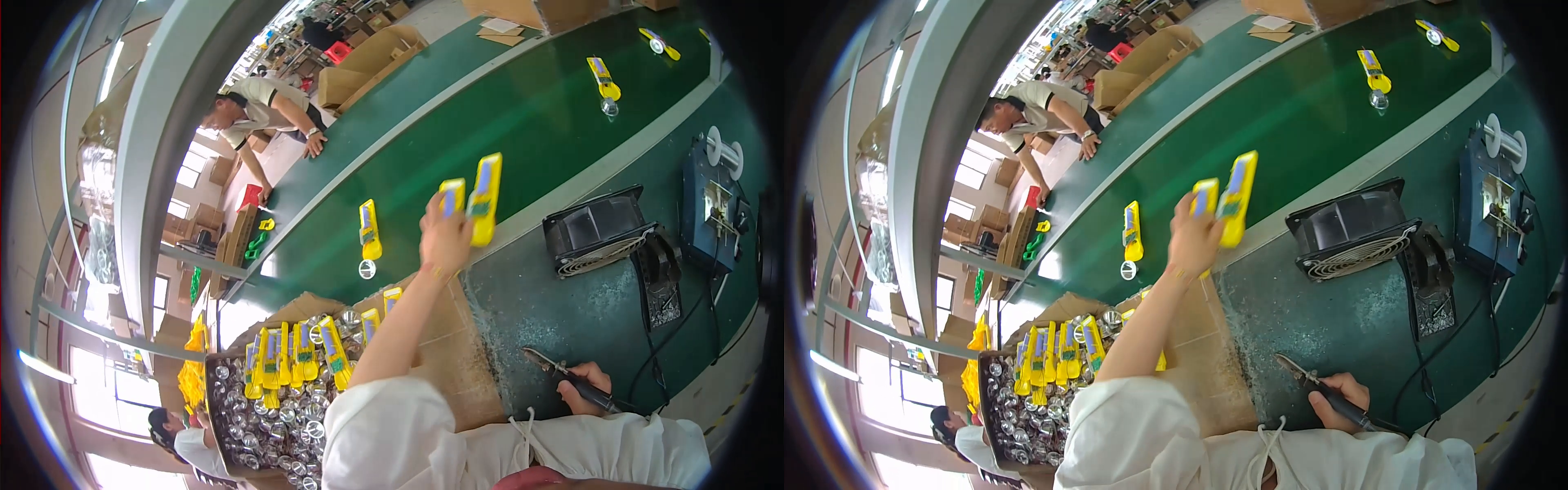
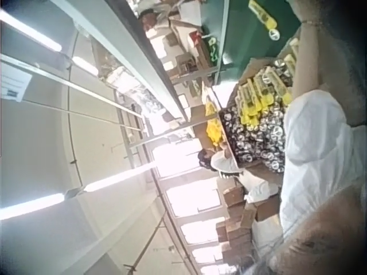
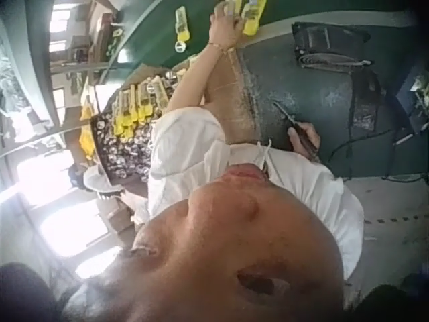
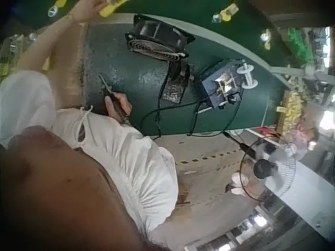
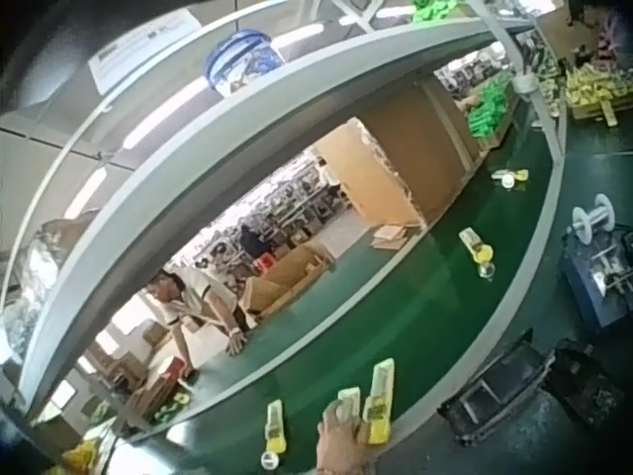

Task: Soldering electronic components and wires onto circuit boards for flashlights in an assembly line setting.

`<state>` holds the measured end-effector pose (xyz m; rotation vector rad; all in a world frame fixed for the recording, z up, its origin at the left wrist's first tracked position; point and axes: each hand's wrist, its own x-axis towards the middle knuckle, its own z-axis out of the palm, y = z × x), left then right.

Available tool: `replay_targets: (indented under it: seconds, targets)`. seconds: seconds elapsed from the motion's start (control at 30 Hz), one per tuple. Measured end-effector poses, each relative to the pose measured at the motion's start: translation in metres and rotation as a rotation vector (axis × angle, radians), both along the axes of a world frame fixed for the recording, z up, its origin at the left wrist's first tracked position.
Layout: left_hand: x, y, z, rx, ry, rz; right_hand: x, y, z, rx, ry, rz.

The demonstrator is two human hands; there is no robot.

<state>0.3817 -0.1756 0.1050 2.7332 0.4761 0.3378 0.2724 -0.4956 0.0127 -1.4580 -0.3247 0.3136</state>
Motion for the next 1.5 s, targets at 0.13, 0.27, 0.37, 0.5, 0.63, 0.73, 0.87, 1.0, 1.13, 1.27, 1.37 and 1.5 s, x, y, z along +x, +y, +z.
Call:
replay_targets:
  seconds: [0.13, 0.27, 0.37, 0.5, 0.63, 0.73, 0.87, 1.0, 1.13, 1.27, 1.37, 1.5]
  targets:
    - [-0.132, 0.019, 0.024, 0.111, -0.036, 0.084, 0.002, -0.004, -0.010, -0.026, 0.072, 0.060]
    - [-0.226, 0.034, 0.024, 0.271, -0.009, 0.223, 0.004, -0.004, 0.004, -0.056, 0.066, 0.061]
    - [-0.265, 0.049, 0.004, 0.202, 0.119, 0.396, 0.007, -0.004, 0.004, -0.108, -0.056, 0.145]
    - [-0.275, 0.045, -0.009, 0.261, 0.037, 0.370, 0.005, -0.001, 0.006, -0.073, 0.002, 0.140]
    - [-0.267, 0.014, 0.008, 0.407, -0.016, 0.403, 0.004, 0.000, 0.014, -0.044, 0.061, 0.132]
    - [-0.260, -0.024, 0.019, 0.360, -0.060, 0.352, 0.006, -0.002, 0.011, -0.040, 0.051, 0.110]
    - [-0.268, -0.080, -0.002, 0.193, -0.104, 0.290, 0.006, -0.001, 0.022, -0.052, 0.102, 0.121]
    - [-0.288, -0.109, -0.036, 0.198, -0.007, 0.328, 0.005, 0.002, 0.019, -0.066, 0.082, 0.124]
    - [-0.316, -0.108, -0.018, 0.166, -0.061, 0.533, 0.005, 0.000, 0.018, -0.075, 0.040, 0.120]
    - [-0.375, -0.061, -0.025, 0.437, -0.095, 1.042, 0.005, -0.002, 0.017, -0.058, 0.025, 0.118]
    - [-0.394, -0.065, -0.047, 0.335, -0.037, 1.194, 0.002, 0.001, 0.015, -0.047, 0.014, 0.127]
    - [-0.371, -0.088, -0.049, 0.530, -0.026, 0.881, 0.003, 0.000, 0.019, -0.027, 0.014, 0.112]
